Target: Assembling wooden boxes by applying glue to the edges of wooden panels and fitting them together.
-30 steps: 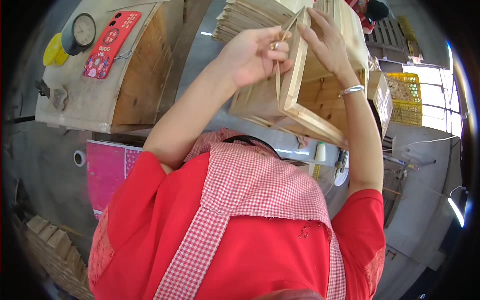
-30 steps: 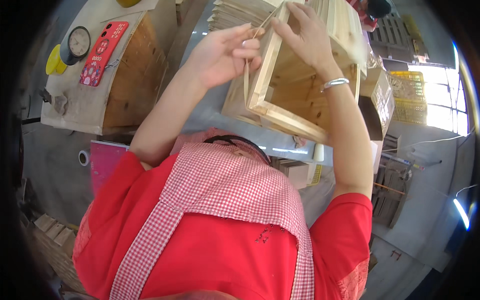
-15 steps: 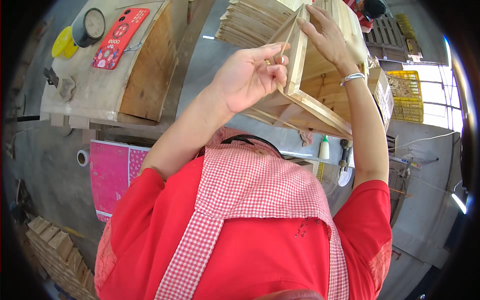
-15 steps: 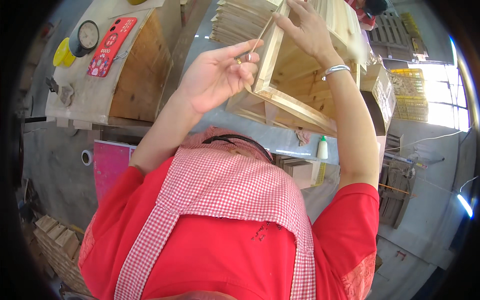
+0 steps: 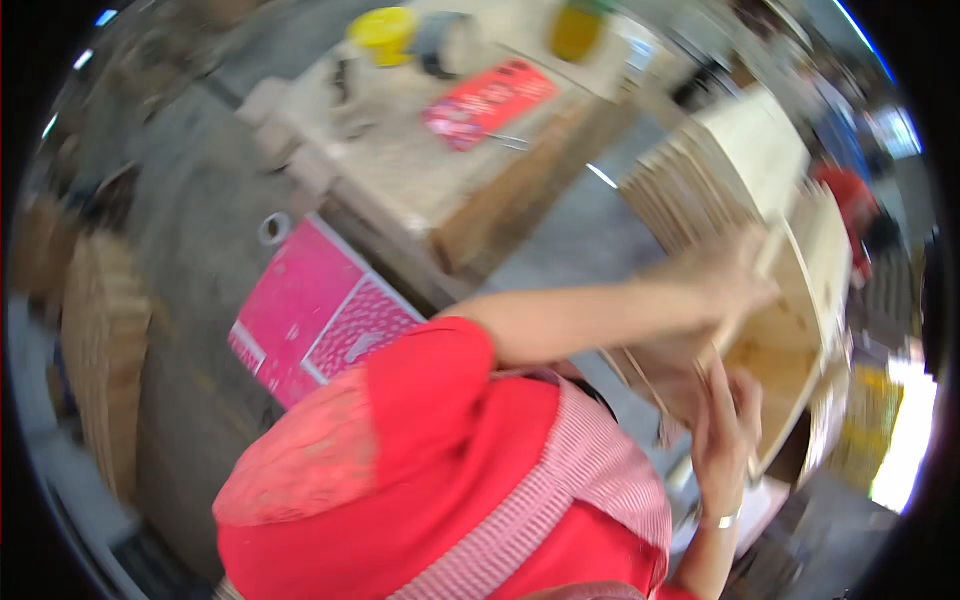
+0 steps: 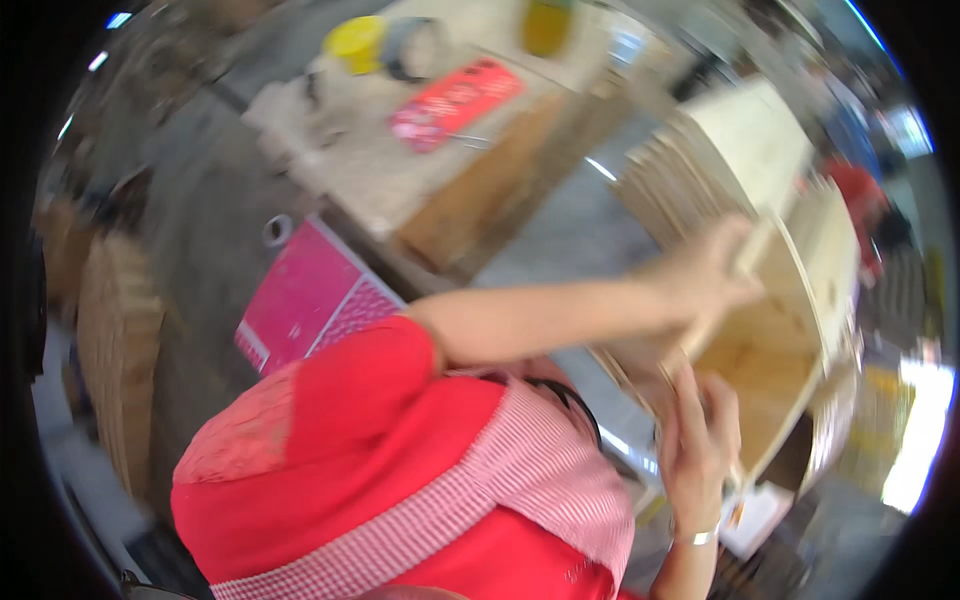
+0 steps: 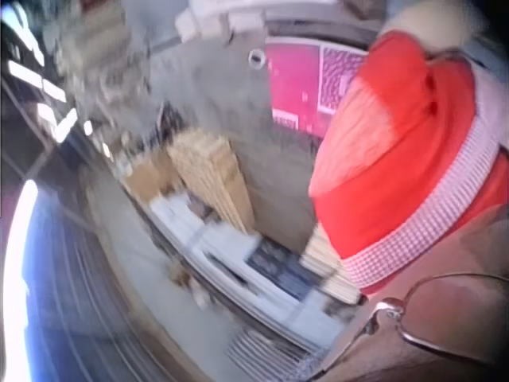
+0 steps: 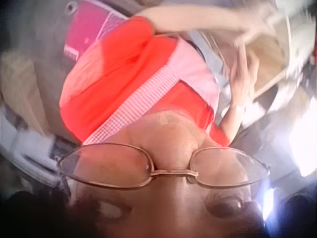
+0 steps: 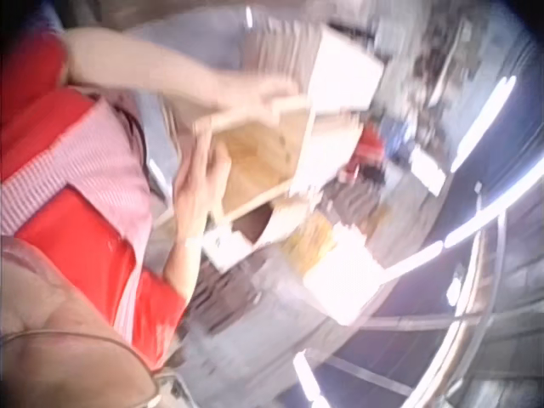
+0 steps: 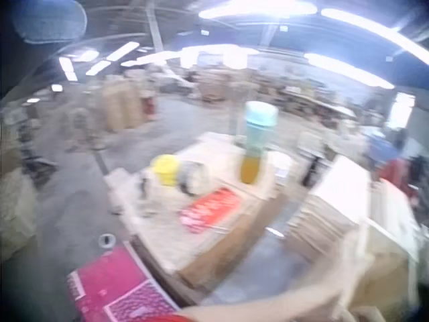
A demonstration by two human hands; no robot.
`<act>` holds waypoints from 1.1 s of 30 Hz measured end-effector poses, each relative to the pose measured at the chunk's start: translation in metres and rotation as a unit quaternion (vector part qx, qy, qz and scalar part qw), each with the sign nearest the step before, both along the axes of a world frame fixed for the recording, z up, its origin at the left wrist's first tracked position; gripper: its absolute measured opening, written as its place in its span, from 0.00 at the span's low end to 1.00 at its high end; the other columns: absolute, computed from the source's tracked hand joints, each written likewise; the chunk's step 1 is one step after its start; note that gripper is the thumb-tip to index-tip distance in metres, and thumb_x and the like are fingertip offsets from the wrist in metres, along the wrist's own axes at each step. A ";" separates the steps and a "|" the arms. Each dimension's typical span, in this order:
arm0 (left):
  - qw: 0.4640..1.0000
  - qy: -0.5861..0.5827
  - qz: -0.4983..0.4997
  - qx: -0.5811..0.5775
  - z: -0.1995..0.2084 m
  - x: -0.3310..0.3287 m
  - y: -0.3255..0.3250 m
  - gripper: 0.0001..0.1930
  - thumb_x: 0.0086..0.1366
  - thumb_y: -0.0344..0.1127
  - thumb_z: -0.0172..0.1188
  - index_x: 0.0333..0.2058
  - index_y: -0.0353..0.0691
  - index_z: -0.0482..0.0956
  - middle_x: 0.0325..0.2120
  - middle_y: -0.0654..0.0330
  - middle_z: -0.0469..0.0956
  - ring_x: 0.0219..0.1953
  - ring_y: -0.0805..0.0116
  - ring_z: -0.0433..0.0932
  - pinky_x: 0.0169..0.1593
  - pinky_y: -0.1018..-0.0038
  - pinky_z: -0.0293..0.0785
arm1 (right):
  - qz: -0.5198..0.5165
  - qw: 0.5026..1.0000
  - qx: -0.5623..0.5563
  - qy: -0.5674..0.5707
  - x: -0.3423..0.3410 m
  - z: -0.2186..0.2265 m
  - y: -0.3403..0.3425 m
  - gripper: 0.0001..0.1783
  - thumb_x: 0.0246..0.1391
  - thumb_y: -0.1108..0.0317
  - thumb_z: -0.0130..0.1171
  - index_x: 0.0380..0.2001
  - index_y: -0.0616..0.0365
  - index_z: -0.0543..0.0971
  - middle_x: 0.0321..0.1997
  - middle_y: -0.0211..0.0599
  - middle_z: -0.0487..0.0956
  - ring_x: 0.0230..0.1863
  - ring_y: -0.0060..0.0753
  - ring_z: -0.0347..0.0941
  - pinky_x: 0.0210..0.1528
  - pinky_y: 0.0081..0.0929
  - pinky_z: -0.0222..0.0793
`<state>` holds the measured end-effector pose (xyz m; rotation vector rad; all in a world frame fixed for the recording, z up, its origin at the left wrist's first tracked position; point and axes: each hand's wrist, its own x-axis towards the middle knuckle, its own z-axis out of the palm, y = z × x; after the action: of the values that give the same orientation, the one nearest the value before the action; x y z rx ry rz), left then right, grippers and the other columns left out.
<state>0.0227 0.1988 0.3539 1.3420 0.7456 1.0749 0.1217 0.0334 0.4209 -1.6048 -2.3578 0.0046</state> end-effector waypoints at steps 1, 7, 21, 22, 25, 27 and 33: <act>0.996 0.053 0.041 0.066 -0.002 0.016 -0.001 0.32 0.58 0.36 0.63 0.58 0.30 0.65 0.56 0.39 0.68 0.61 0.45 0.66 0.65 0.59 0.61 | -0.027 0.999 -0.013 0.024 0.006 -0.003 -0.004 0.23 0.53 0.79 0.60 0.54 0.59 0.79 0.42 0.49 0.75 0.42 0.49 0.74 0.44 0.38 0.72; 0.994 0.094 0.041 -0.025 -0.024 0.045 -0.008 0.39 0.58 0.27 0.53 0.69 0.42 0.50 0.65 0.41 0.58 0.68 0.42 0.55 0.70 0.54 0.52 | 0.029 0.993 -0.096 0.063 0.010 -0.005 0.002 0.26 0.57 0.85 0.52 0.60 0.61 0.74 0.46 0.51 0.73 0.48 0.47 0.72 0.52 0.33 0.70; 0.977 -0.021 0.205 -0.053 -0.029 -0.003 -0.006 0.15 0.66 0.37 0.62 0.46 0.31 0.76 0.35 0.58 0.79 0.37 0.72 0.76 0.41 0.74 0.76 | 0.054 0.988 -0.072 0.123 0.027 0.007 0.010 0.27 0.49 0.78 0.62 0.56 0.61 0.76 0.48 0.51 0.77 0.49 0.52 0.73 0.53 0.38 0.70; 0.978 -0.010 0.210 0.000 -0.042 -0.008 0.001 0.13 0.66 0.38 0.63 0.39 0.32 0.79 0.28 0.61 0.78 0.31 0.73 0.76 0.37 0.73 0.76 | 0.039 0.994 -0.002 0.103 0.036 0.009 -0.002 0.27 0.50 0.78 0.61 0.56 0.62 0.76 0.50 0.51 0.77 0.53 0.51 0.73 0.55 0.38 0.69; 0.975 -0.071 0.086 -0.192 -0.030 -0.022 0.005 0.18 0.68 0.44 0.61 0.24 0.36 0.75 0.18 0.63 0.74 0.17 0.75 0.73 0.24 0.77 0.72 | -0.187 0.948 0.146 0.210 0.107 0.008 -0.034 0.23 0.59 0.74 0.57 0.58 0.64 0.74 0.52 0.43 0.77 0.49 0.37 0.73 0.52 0.30 0.68; 0.974 -0.033 0.036 -0.221 -0.034 -0.024 0.007 0.25 0.68 0.59 0.56 0.22 0.45 0.70 0.19 0.68 0.68 0.20 0.73 0.68 0.28 0.76 0.68 | -0.277 0.908 0.160 0.271 0.176 -0.019 -0.049 0.20 0.65 0.70 0.53 0.59 0.64 0.73 0.43 0.34 0.74 0.42 0.23 0.69 0.45 0.24 0.68; 0.993 0.059 -0.035 -0.097 -0.021 0.007 -0.012 0.33 0.52 0.52 0.71 0.45 0.24 0.79 0.40 0.50 0.81 0.40 0.60 0.80 0.44 0.64 0.77 | -0.237 0.884 -0.037 0.402 0.222 -0.078 -0.060 0.28 0.69 0.54 0.46 0.60 0.65 0.70 0.50 0.41 0.77 0.53 0.38 0.71 0.57 0.36 0.66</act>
<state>0.0299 0.1863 0.3331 1.2635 0.8602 0.8504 0.3437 -0.0263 0.3426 -1.7198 -1.3257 0.5508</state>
